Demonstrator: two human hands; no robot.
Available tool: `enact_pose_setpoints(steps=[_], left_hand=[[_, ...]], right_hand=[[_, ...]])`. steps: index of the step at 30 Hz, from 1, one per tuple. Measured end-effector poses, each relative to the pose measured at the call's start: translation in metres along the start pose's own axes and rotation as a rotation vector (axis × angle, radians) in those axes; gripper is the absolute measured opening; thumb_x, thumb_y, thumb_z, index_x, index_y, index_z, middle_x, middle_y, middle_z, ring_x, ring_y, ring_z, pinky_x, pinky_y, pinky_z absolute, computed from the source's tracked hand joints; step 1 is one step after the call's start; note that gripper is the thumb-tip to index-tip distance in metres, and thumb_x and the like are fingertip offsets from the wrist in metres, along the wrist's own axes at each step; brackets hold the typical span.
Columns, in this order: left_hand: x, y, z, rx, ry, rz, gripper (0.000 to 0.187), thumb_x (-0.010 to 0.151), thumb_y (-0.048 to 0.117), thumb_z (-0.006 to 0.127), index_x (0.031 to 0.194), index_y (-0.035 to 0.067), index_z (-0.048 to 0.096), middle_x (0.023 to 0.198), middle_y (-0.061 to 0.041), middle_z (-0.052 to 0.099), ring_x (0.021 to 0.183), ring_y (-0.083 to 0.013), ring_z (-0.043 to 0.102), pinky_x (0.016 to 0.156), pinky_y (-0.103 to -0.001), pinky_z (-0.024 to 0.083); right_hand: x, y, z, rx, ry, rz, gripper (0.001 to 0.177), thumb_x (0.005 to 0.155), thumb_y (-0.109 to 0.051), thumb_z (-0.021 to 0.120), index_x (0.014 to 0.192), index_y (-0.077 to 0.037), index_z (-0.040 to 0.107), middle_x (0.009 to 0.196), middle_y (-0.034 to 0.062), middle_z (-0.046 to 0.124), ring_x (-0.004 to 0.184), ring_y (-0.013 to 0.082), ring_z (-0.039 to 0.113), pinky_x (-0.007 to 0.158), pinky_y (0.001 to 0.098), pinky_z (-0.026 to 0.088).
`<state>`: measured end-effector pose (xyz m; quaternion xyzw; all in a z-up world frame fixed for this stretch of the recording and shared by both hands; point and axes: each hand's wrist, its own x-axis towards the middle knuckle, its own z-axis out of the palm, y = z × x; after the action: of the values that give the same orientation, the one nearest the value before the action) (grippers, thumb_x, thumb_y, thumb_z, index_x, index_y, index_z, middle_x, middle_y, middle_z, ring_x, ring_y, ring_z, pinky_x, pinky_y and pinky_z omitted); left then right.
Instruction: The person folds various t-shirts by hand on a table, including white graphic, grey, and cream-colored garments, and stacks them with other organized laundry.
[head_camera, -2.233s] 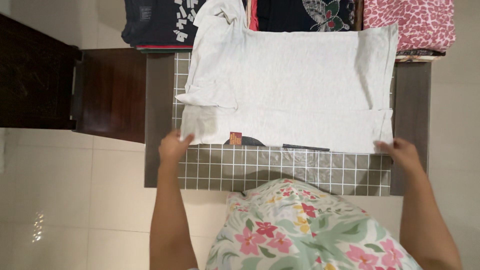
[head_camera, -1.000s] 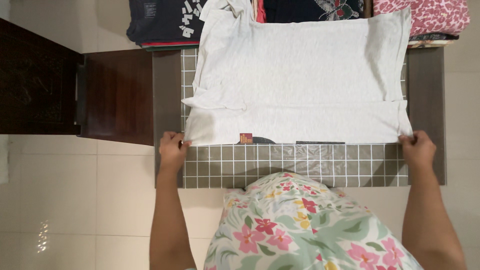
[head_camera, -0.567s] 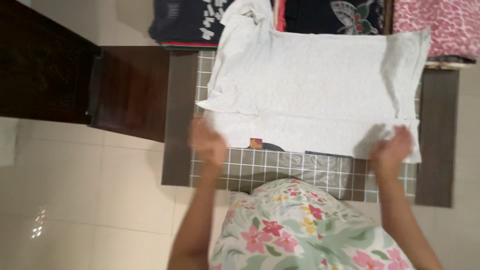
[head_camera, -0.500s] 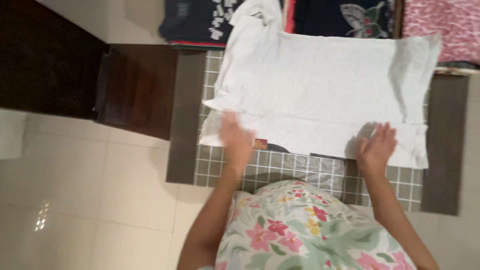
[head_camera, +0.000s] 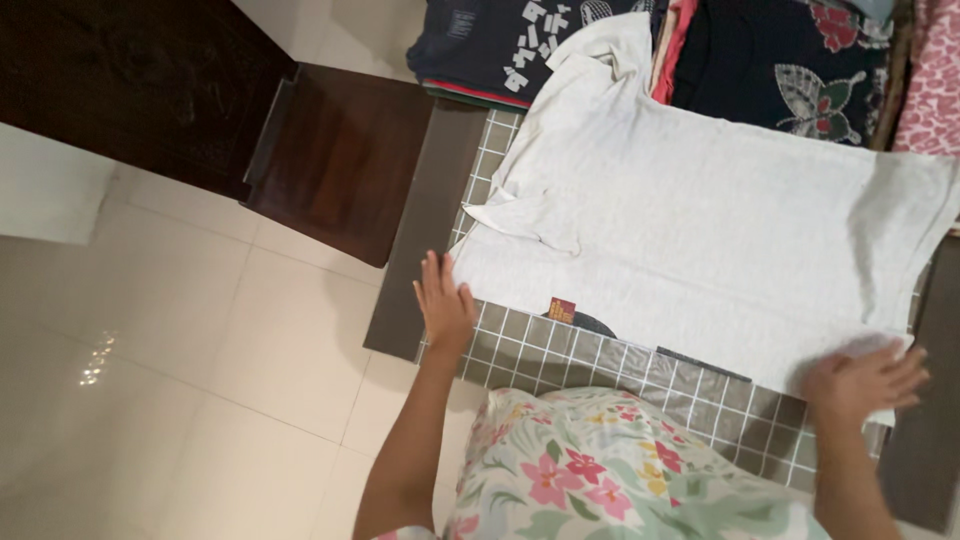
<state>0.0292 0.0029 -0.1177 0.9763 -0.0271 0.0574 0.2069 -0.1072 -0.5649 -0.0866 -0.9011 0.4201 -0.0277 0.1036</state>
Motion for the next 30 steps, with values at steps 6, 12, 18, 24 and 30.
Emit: enact_pose_setpoints(steps=[6, 12, 18, 24, 30], left_hand=[[0.032, 0.010, -0.013, -0.005, 0.039, -0.230, 0.051, 0.089, 0.022, 0.066, 0.138, 0.016, 0.052, 0.149, -0.007, 0.049, 0.133, -0.0337, 0.047, 0.105, -0.056, 0.037], [0.101, 0.017, -0.013, -0.206, -0.004, 0.105, 0.053, 0.088, 0.010, 0.069, 0.140, 0.016, 0.059, 0.150, -0.009, 0.051, 0.134, -0.0316, 0.048, 0.110, -0.050, 0.039], [0.138, 0.016, -0.007, -0.079, -0.074, 0.204, 0.042, 0.075, 0.010, 0.075, 0.116, 0.018, 0.069, 0.127, -0.004, 0.061, 0.129, -0.0299, 0.050, 0.106, -0.051, 0.035], [0.141, 0.017, -0.024, -0.263, -0.039, 0.204, 0.026, 0.082, 0.012, 0.074, 0.107, 0.012, 0.066, 0.111, -0.004, 0.064, 0.113, -0.0260, 0.059, 0.097, -0.045, 0.041], [0.121, 0.023, -0.055, -0.273, 0.062, 0.381, 0.021, 0.086, 0.006, 0.072, 0.104, 0.014, 0.066, 0.105, -0.002, 0.064, 0.108, -0.0237, 0.062, 0.102, -0.043, 0.043]], right_hand=[[-0.001, -0.128, 0.052, 0.301, -0.020, -0.854, 0.054, 0.089, -0.014, 0.070, 0.139, 0.001, 0.058, 0.141, 0.0262, 0.056, 0.134, 0.0457, 0.049, 0.117, 0.0553, 0.033], [-0.025, -0.297, 0.055, 0.355, -0.370, -1.160, 0.038, 0.096, -0.020, 0.065, 0.130, -0.004, 0.063, 0.130, 0.0225, 0.063, 0.119, 0.0415, 0.056, 0.105, 0.0503, 0.045], [-0.035, -0.382, 0.090, 0.359, -0.473, -0.981, 0.038, 0.097, -0.022, 0.064, 0.130, -0.005, 0.061, 0.116, 0.0217, 0.065, 0.107, 0.0410, 0.060, 0.096, 0.0493, 0.049], [-0.032, -0.399, 0.101, 0.508, -0.703, -0.809, 0.038, 0.083, -0.013, 0.069, 0.119, -0.008, 0.062, 0.103, 0.0142, 0.069, 0.090, 0.0302, 0.069, 0.083, 0.0404, 0.055], [-0.039, -0.363, 0.067, 0.706, -0.612, -0.729, 0.045, 0.083, -0.010, 0.076, 0.120, -0.006, 0.052, 0.093, 0.0089, 0.061, 0.080, 0.0212, 0.058, 0.074, 0.0357, 0.050]])
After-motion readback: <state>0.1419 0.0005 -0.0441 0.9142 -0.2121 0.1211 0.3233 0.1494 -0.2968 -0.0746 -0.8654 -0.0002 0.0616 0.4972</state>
